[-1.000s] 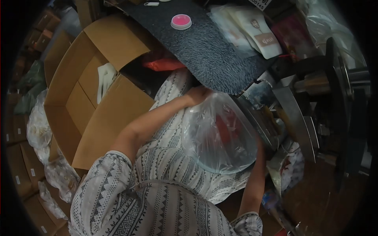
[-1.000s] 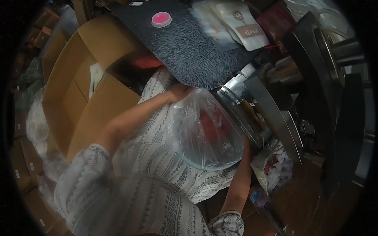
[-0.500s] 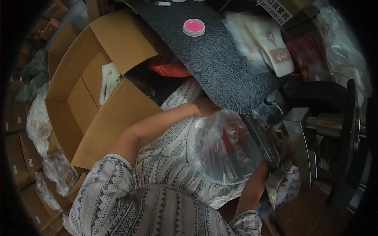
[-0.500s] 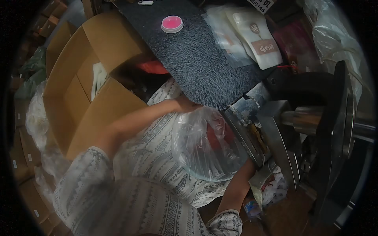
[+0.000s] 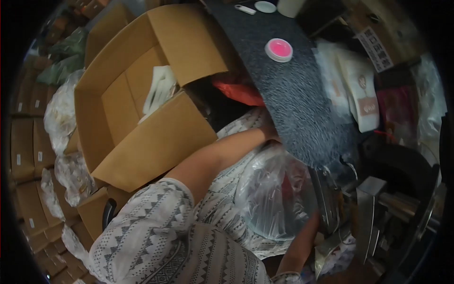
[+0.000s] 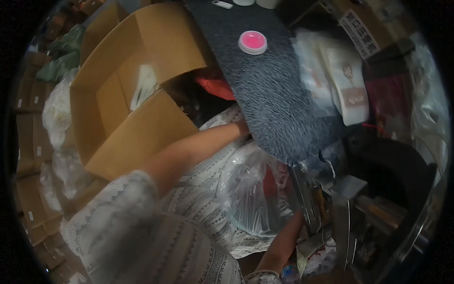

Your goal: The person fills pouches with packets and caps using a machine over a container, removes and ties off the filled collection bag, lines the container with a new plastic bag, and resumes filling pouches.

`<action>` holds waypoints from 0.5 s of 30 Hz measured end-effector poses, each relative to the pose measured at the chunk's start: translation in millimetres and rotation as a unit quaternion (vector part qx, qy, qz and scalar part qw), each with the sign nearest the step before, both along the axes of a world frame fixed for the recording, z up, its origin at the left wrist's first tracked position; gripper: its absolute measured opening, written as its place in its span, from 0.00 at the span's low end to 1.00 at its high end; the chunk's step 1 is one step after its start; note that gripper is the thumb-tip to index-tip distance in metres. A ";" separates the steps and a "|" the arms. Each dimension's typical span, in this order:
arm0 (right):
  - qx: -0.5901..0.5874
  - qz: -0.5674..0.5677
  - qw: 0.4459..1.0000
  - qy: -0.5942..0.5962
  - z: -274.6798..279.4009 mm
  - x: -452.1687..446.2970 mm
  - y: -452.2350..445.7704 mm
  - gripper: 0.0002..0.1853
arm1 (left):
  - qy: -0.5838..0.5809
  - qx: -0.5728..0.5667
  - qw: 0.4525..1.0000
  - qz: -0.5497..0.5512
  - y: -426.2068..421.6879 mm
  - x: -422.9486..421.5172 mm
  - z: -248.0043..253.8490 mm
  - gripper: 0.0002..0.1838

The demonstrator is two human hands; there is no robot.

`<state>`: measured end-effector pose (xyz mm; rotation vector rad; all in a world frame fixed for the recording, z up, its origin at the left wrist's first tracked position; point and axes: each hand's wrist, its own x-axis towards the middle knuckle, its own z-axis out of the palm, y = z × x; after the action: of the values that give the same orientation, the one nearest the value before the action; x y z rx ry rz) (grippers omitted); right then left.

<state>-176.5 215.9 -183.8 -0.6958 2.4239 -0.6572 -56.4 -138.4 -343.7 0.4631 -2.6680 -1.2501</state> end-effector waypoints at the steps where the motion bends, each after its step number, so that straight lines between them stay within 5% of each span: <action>1: 0.003 0.011 1.000 -0.024 3.3 41.0 -57.4 0.29 | 0.006 0.035 0.999 -0.015 -2.7 -1.4 0.4 0.33; 2: 0.009 0.017 0.999 -0.046 8.5 50.1 -71.6 0.29 | -0.001 0.032 0.999 -0.003 1.5 9.0 59.1 0.33; 3: -0.162 0.347 0.903 0.195 -13.2 75.0 -66.4 0.35 | -0.052 0.104 0.993 0.013 4.2 20.2 124.7 0.32; 4: -0.167 0.352 0.901 0.192 -16.0 97.4 -72.0 0.35 | -0.101 0.175 0.979 0.028 2.0 58.1 198.7 0.31; 6: 0.065 0.497 0.809 0.305 -17.1 130.9 -77.8 0.41 | -0.083 0.163 0.982 0.038 10.0 67.6 198.6 0.30; 7: 0.062 0.500 0.808 0.305 -35.7 125.5 -70.4 0.41 | -0.062 0.152 0.986 0.040 12.9 68.8 197.5 0.29; 9: 0.035 0.365 0.926 0.086 -104.6 91.9 -39.6 0.45 | -0.018 0.127 0.991 0.044 20.5 65.1 192.9 0.26; 10: 0.033 0.364 0.927 0.086 -127.9 79.7 -34.7 0.45 | 0.003 0.113 0.993 0.042 25.9 61.2 189.0 0.25; 11: 0.059 0.356 0.933 0.015 -145.7 69.7 -26.5 0.50 | 0.043 -0.085 0.994 0.062 40.3 52.3 125.0 0.20; 13: 0.075 0.353 0.931 -0.053 -149.9 70.0 -26.6 0.55 | 0.044 -0.002 0.985 0.166 50.7 111.7 225.8 0.19; 15: 0.181 0.386 0.902 0.066 -135.5 73.2 -18.4 0.50 | 0.101 0.141 0.971 0.162 44.5 183.6 281.4 0.15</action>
<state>-103.3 197.5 -319.4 -1.4375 2.0264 0.1638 127.3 -93.9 -62.3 0.7315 -2.1492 -1.4838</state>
